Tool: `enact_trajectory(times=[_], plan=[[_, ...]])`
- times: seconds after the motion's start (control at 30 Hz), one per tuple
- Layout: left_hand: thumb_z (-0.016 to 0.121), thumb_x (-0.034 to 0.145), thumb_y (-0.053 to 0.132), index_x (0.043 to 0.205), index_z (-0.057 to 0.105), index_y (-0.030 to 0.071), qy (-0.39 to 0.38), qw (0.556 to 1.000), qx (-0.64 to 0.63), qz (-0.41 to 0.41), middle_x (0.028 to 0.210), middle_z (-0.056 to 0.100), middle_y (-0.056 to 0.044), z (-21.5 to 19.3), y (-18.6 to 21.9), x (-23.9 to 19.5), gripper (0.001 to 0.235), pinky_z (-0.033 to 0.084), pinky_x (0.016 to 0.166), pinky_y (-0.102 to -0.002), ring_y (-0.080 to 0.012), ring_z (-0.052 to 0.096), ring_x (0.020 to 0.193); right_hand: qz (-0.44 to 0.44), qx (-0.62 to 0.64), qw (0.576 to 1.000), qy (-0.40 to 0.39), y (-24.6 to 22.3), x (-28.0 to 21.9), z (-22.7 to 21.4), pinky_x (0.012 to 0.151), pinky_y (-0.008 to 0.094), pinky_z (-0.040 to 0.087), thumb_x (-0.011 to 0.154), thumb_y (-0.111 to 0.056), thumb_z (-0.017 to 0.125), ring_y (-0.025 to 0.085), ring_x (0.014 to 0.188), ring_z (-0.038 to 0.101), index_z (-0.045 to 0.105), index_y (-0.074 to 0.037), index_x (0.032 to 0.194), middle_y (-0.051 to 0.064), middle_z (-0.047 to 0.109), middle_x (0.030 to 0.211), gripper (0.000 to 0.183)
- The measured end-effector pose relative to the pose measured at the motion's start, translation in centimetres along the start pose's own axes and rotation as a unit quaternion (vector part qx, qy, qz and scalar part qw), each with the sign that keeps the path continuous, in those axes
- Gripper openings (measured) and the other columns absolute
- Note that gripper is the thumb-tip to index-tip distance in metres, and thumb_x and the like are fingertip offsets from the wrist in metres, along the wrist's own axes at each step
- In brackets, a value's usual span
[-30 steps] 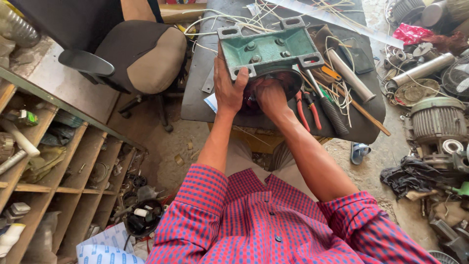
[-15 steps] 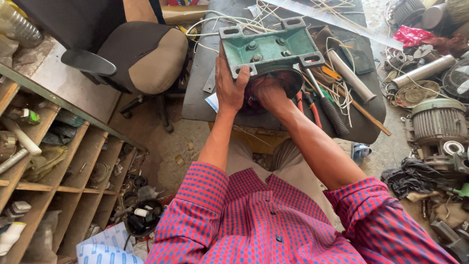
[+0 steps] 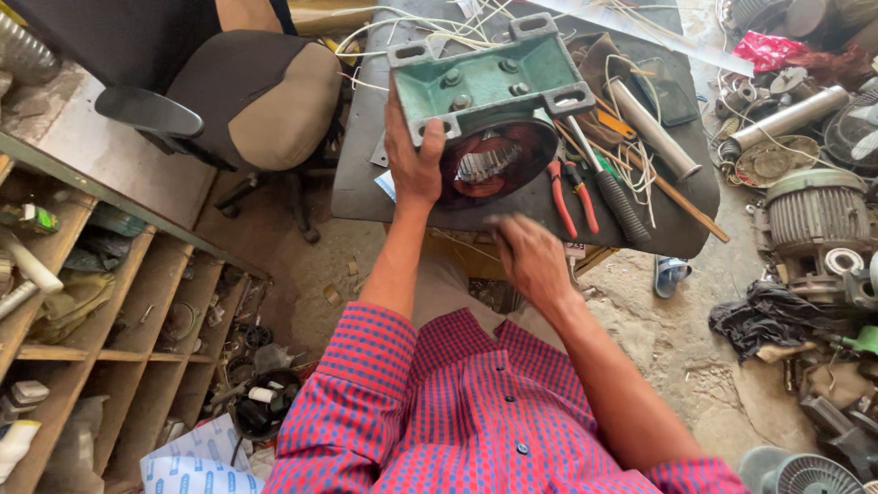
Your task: The person works on a disassembled electric motor stator, using a hammer and metal bar to tap the copper windings. They also use a wooden stick to adjust the windings and a screwdriver to probe the interior. The person repeatedly taps and adjusts the windings throughout the clip.
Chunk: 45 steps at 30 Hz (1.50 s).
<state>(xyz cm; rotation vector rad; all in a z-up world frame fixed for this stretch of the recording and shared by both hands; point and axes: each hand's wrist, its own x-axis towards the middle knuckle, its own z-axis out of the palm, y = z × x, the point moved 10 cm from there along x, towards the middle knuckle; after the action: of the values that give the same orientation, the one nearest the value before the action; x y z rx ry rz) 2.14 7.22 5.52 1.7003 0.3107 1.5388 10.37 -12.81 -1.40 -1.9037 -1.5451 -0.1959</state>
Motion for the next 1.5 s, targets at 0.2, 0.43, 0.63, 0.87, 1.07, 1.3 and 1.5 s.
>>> enact_trajectory(times=[0.2,0.43,0.63,0.87,1.07,1.3,1.5], plan=[[0.05,0.101,0.057,0.161,0.033,-0.002,0.03,0.998,-0.043,-0.024,0.156,0.049,-0.023,-1.3,-0.7,-1.3,0.085,0.045,0.119,-0.043,-0.0351,0.057,0.139,0.079,0.071,0.99,-0.094,2.3,-10.2,3.9,0.075,0.044,0.055,0.093,-0.013,0.063,0.035,0.087,0.07,0.069,-0.006,0.107,0.016,0.072,0.097,0.017],[0.047,0.103,0.057,0.164,0.027,-0.002,0.071,0.997,0.01,-0.009,0.164,0.038,-0.023,-1.6,1.3,-3.3,0.087,0.038,0.124,-0.044,-0.0339,0.048,0.144,0.193,0.118,0.964,-0.137,6.3,-15.5,8.1,0.074,0.046,0.056,0.089,-0.014,0.064,0.036,0.086,0.072,0.07,-0.009,0.116,0.015,0.076,0.093,0.028],[0.046,0.105,0.058,0.164,0.028,-0.002,0.068,0.997,0.03,-0.005,0.163,0.038,-0.023,-1.6,2.0,-3.2,0.086,0.036,0.126,-0.043,-0.0353,0.045,0.148,0.235,0.156,0.956,-0.075,7.2,-14.3,7.3,0.075,0.043,0.056,0.088,-0.014,0.066,0.035,0.084,0.072,0.063,-0.006,0.126,0.019,0.074,0.095,0.039],[0.052,0.103,0.056,0.162,0.03,-0.003,0.062,0.997,0.045,0.002,0.157,0.045,-0.025,-0.6,1.5,-2.4,0.086,0.04,0.121,-0.044,-0.0369,0.052,0.142,0.238,0.161,0.954,-0.088,6.8,-14.4,7.1,0.075,0.042,0.056,0.095,-0.025,0.064,0.035,0.087,0.073,0.07,-0.007,0.117,0.017,0.075,0.101,0.029],[0.053,0.1,0.06,0.162,0.03,-0.001,0.039,0.993,0.105,-0.018,0.145,0.052,-0.024,0.9,0.7,-1.5,0.09,0.044,0.116,-0.045,-0.0372,0.057,0.132,0.227,0.156,0.958,-0.082,6.7,-14.5,6.7,0.075,0.042,0.056,0.095,-0.026,0.065,0.035,0.089,0.073,0.07,-0.008,0.119,0.017,0.076,0.101,0.03],[0.065,0.098,0.061,0.161,0.03,0.002,0.024,0.983,0.18,0.026,0.136,0.059,-0.019,3.5,2.2,0.0,0.093,0.044,0.114,-0.051,-0.039,0.059,0.126,0.255,0.179,0.949,-0.04,6.9,-14.4,5.5,0.07,0.04,0.055,0.089,-0.014,0.068,0.029,0.078,0.071,0.067,-0.008,0.125,0.015,0.073,0.092,0.036],[0.077,0.086,0.062,0.16,0.029,0.003,0.006,0.957,0.29,0.009,0.135,0.056,-0.018,6.8,3.6,0.6,0.106,0.032,0.117,-0.058,-0.0377,0.055,0.129,0.212,0.151,0.96,0.105,7.1,-10.1,0.0,0.079,0.039,0.055,0.091,-0.008,0.066,0.027,0.085,0.068,0.063,-0.005,0.134,0.016,0.066,0.097,0.044]])
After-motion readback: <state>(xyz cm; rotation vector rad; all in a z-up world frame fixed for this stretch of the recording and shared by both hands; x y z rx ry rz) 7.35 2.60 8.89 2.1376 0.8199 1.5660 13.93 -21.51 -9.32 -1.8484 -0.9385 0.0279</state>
